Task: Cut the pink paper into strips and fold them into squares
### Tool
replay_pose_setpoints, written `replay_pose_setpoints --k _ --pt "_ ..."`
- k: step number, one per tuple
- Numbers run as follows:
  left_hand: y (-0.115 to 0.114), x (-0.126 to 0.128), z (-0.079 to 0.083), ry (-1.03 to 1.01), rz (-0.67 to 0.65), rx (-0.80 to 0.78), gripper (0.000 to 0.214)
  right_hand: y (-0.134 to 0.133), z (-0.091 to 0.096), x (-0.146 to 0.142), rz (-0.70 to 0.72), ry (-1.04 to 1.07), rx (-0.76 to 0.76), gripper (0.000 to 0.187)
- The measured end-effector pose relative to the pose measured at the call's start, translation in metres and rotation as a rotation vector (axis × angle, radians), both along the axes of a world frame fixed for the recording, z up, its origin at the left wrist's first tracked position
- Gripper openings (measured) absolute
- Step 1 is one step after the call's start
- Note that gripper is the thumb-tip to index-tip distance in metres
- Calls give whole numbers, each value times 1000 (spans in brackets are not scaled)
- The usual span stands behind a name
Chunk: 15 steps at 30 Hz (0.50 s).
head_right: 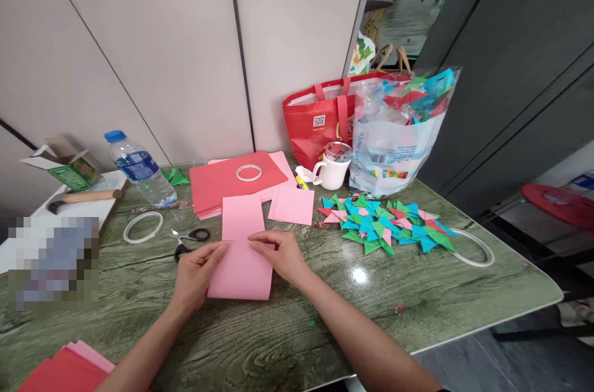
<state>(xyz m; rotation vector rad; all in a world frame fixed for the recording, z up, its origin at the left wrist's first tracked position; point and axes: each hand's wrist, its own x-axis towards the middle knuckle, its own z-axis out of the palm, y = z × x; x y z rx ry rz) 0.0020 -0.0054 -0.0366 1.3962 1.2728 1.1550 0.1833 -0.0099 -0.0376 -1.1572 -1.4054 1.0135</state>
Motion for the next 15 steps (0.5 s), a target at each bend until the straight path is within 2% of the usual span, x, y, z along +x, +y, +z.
replay_pose_setpoints --k 15 --pt "-1 1 5 29 -40 12 20 0 -5 -2 7 0 49 10"
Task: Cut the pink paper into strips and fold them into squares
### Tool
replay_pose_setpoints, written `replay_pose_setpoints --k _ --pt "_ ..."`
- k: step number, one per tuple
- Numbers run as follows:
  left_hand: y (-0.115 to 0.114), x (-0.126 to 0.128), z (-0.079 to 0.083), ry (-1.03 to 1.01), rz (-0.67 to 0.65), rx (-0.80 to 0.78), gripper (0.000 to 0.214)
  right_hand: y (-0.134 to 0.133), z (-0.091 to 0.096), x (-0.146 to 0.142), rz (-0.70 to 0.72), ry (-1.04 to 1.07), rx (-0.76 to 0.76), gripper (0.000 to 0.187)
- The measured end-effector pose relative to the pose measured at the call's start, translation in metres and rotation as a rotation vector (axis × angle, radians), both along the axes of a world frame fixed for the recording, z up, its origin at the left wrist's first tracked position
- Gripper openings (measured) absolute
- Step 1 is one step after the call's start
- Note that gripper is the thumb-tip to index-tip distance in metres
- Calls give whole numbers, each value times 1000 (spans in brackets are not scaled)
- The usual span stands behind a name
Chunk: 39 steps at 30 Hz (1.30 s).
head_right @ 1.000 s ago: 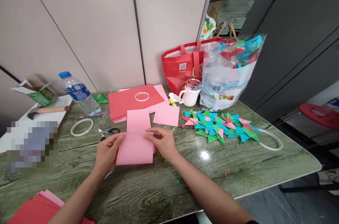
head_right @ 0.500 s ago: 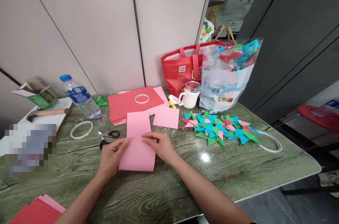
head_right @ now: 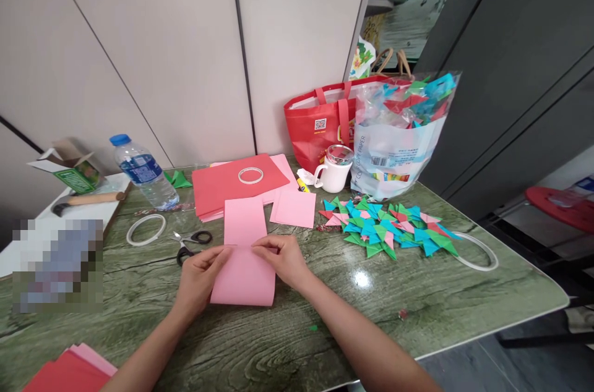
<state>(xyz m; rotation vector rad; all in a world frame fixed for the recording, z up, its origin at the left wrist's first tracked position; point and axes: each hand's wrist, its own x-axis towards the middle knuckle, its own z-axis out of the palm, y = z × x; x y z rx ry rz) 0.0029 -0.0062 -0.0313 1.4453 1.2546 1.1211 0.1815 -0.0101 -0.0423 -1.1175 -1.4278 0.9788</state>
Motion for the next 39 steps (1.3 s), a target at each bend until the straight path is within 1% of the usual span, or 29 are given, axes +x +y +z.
replay_pose_setpoints --k 1,3,6,7,9,11,15,20,24,27,33,39 --pt "0 0 1 -16 -14 -20 22 0 1 1 -9 0 10 10" --pt "-1 1 3 -78 -66 -85 34 1 3 3 -50 3 24 10" --pt "-1 1 5 -202 -175 -168 53 4 5 8 -165 44 34 11" --pt "-2 2 5 -236 -189 -182 54 5 5 8 -211 66 37 11" --pt "-2 3 5 -292 -174 -213 52 6 3 8 -296 121 38 12" --pt "-2 4 5 -345 -155 -256 46 5 -1 4 -339 182 20 13" --pt "-5 8 0 -440 -142 -298 44 2 -10 -6 -313 296 -46 14" --pt "-7 13 -8 -373 -71 -355 37 1 -16 -12 -279 387 -110 15" --pt "-5 12 -11 -373 -30 -363 33 2 -16 -12 -271 470 -168 17" --pt "-4 12 -10 -373 -50 -353 32 2 -14 -12 -274 534 -210 18" --pt "-4 12 -7 -424 -77 -378 32 3 -11 -10 -285 570 -217 20" --pt "-2 11 -13 -454 -36 -366 36 5 -9 -7 -280 587 -232 20"
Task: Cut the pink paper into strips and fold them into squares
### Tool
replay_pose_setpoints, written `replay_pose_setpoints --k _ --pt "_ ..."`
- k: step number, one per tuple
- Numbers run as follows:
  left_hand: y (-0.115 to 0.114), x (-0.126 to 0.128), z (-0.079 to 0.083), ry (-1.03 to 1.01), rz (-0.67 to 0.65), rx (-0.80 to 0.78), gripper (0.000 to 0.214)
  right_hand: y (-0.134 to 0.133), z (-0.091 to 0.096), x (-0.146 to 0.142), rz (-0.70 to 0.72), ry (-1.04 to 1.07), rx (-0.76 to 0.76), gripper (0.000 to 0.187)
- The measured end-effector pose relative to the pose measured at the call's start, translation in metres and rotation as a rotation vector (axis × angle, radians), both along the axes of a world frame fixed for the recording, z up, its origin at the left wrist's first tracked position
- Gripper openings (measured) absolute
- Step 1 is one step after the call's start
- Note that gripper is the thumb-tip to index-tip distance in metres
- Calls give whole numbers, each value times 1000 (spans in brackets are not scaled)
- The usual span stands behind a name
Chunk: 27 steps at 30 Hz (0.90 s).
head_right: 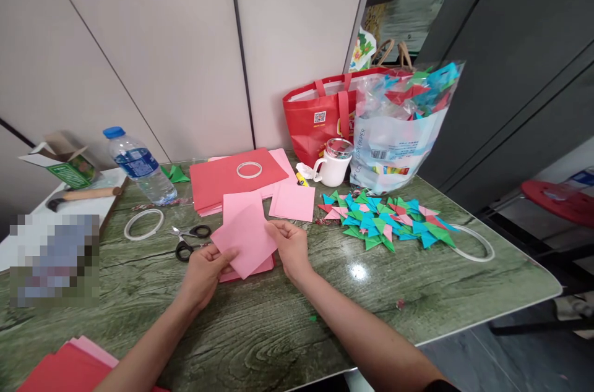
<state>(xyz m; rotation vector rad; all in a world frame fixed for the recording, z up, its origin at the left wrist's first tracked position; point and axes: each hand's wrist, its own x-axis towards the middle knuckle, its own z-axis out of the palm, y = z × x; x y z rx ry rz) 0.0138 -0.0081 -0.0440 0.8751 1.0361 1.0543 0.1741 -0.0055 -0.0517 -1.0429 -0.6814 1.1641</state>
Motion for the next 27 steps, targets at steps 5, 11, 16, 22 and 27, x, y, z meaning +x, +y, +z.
replay_pose_setpoints --k 5,11,16,22,27 --pt "1 -1 -3 6 18 9 34 1 0 -1 20 28 -2 20" --pt "2 -3 8 -11 -62 39 38 2 0 3 40 38 12 22" --pt "3 -6 17 -4 -86 37 39 2 -1 3 67 2 -1 23" --pt "3 -7 17 -18 -102 8 32 3 -3 3 58 -28 13 23" --pt "4 -7 13 14 -80 16 31 3 -3 4 47 -70 24 25"
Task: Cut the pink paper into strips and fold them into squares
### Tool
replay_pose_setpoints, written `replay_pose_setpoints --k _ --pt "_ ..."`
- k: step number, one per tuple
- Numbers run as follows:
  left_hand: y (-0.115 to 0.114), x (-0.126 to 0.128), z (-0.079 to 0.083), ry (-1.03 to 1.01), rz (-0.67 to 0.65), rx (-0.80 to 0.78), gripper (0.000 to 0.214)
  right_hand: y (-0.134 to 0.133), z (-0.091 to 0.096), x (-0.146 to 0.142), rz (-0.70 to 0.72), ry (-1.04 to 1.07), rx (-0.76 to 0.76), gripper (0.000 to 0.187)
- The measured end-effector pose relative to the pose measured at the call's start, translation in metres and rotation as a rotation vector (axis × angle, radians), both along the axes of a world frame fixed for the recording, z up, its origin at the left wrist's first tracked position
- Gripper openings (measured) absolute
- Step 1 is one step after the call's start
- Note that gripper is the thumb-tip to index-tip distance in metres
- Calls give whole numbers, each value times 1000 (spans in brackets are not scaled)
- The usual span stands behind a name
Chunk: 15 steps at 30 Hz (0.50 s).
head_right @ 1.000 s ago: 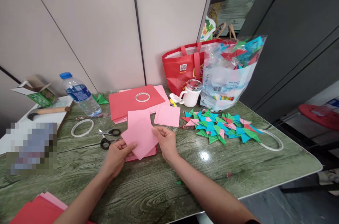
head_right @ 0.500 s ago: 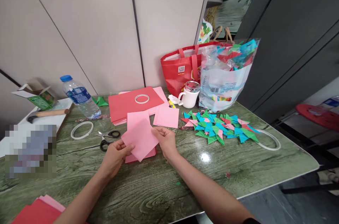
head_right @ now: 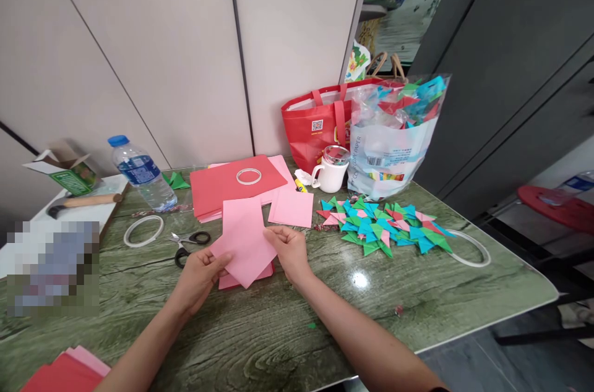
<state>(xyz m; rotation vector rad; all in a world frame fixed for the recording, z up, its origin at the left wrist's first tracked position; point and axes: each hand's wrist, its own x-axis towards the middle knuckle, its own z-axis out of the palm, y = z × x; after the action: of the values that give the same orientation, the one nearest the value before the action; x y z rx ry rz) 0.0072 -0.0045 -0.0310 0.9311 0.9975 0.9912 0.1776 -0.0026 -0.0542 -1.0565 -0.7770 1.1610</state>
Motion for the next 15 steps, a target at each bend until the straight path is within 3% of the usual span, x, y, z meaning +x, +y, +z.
replay_pose_setpoints --k 6,15 --pt "0 -1 -6 -27 6 23 27 0 0 0 18 -3 14 23" --pt "3 -7 6 -68 -32 50 29 0 3 4 14 -17 12 25"
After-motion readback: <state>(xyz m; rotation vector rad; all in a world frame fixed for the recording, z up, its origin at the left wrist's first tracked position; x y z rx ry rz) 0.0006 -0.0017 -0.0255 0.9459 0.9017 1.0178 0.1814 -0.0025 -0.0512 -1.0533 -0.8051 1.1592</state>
